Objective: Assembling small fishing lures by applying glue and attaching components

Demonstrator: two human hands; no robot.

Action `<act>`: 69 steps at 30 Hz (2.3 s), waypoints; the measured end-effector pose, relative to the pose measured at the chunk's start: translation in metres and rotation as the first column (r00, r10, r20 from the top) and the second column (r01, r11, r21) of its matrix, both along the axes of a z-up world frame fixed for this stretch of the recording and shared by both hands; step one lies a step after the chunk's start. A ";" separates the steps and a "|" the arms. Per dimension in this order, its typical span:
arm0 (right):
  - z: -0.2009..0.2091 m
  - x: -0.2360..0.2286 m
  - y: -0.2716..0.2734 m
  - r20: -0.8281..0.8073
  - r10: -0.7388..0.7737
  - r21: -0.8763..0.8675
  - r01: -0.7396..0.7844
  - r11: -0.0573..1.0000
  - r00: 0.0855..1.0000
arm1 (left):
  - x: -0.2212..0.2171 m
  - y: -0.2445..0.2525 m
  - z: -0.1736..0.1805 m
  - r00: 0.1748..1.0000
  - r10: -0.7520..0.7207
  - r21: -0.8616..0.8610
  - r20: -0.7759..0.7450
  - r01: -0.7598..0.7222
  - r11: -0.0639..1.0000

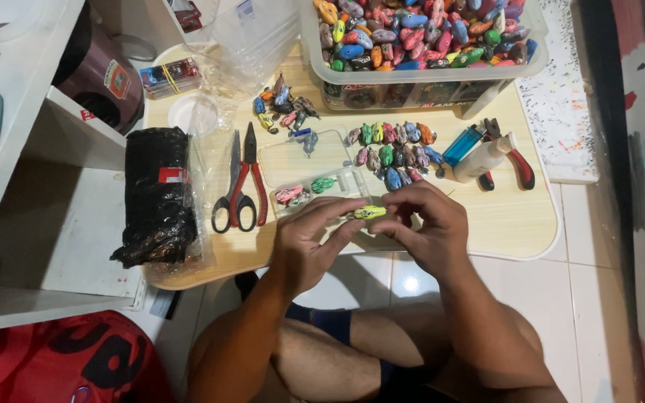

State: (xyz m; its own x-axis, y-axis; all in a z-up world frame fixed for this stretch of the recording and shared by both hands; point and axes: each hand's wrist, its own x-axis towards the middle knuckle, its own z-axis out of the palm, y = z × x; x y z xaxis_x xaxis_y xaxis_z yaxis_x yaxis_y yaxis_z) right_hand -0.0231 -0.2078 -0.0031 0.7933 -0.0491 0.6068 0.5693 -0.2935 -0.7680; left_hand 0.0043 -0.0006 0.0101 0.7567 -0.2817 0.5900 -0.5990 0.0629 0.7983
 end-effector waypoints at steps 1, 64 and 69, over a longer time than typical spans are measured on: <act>0.003 0.000 0.002 0.000 0.000 0.000 0.000 1.000 1.000 | 0.000 0.000 0.002 1.000 0.000 0.000 0.000 0.000 1.000; 0.014 0.046 0.041 0.266 -0.052 -0.740 0.238 0.629 0.963 | 0.045 0.036 -0.017 0.802 0.417 0.040 0.427 -0.477 0.878; 0.010 0.043 0.052 0.312 -0.065 -0.744 0.287 0.604 0.948 | 0.040 0.039 -0.008 0.818 0.404 0.044 0.409 -0.460 0.887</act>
State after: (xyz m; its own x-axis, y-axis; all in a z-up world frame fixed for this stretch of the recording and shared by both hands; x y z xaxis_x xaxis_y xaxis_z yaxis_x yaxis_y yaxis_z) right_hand 0.0201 -0.1563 0.0073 0.6526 0.4012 0.6427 0.5632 -0.8243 -0.0573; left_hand 0.0442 0.0381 0.0026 0.5453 -0.0766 0.8347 -0.7944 -0.3651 0.4854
